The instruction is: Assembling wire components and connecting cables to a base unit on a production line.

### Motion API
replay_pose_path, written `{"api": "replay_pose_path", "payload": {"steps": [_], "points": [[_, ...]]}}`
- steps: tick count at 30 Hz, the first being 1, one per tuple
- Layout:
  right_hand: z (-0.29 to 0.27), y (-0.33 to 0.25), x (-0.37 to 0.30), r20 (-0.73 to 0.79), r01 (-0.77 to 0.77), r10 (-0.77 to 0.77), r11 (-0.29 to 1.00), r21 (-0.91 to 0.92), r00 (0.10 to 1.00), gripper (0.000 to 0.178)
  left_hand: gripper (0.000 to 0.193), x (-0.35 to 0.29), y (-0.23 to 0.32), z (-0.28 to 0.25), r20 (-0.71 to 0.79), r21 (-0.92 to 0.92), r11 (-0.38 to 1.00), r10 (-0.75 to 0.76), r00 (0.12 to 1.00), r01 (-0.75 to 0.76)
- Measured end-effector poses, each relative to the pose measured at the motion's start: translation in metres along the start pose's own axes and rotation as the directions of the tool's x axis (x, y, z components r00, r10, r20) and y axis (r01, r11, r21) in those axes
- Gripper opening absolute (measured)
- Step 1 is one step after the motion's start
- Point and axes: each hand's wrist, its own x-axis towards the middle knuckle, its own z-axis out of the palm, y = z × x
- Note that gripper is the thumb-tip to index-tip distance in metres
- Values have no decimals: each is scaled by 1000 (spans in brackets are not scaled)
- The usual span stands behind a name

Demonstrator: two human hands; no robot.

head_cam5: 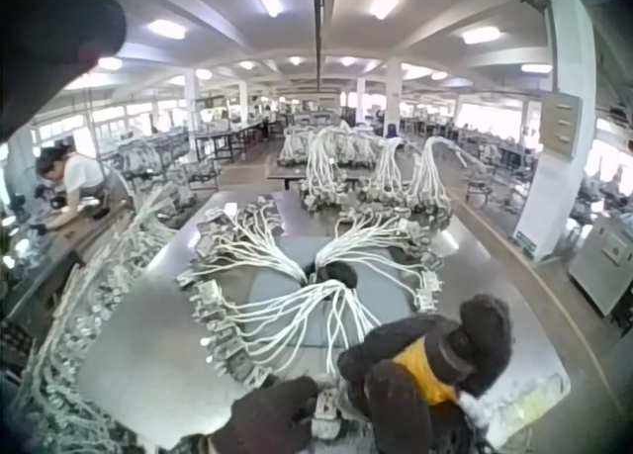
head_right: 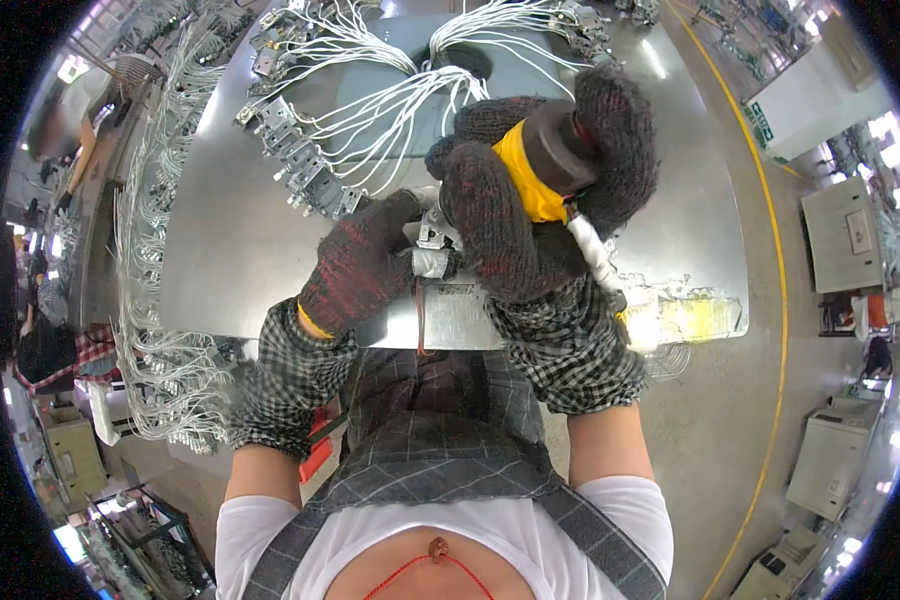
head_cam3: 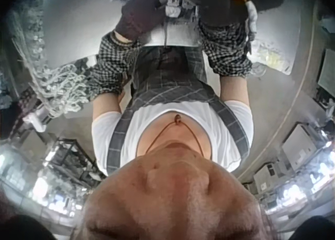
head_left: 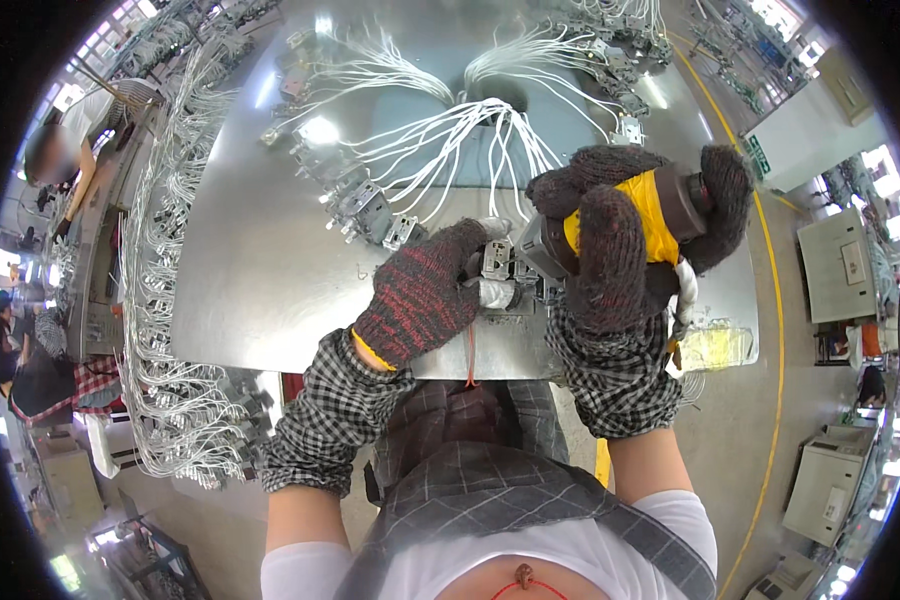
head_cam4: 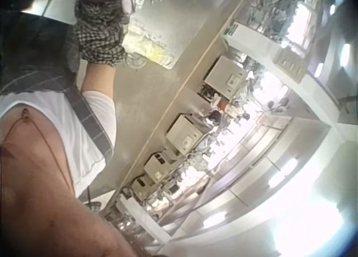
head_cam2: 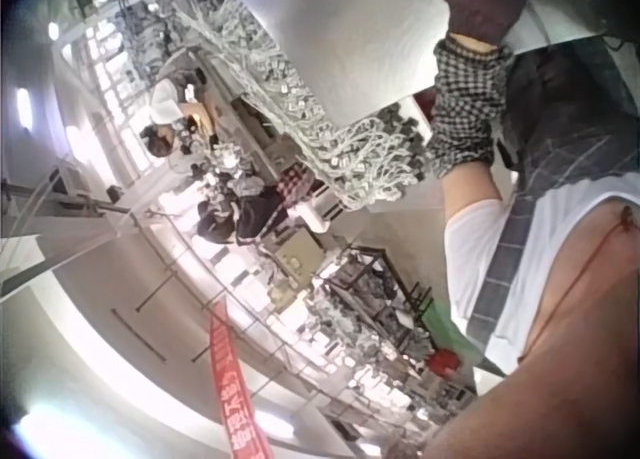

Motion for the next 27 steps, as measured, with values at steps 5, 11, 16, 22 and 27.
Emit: {"api": "replay_pose_path", "payload": {"steps": [5,11,16,22,27], "points": [[-19,-8,6,166,177,-133,942,-286,977,75,73,-9,47,-29,-337,227,939,-173,925,258],[-1,-9,-3,32,-347,347,923,167,937,78,62,2,-36,-68,-402,683,730,371,837,5],[9,-13,-2,35,122,-117,977,-177,992,76,61,3,6,-48,-423,312,948,192,885,-57],[15,-16,-3,19,109,-108,988,-111,994,76,65,-13,13,-41,-246,602,798,169,954,14],[4,-14,0,16,78,-77,975,-208,997,77,64,9,-1,-62,-41,650,702,416,908,-292]]}}
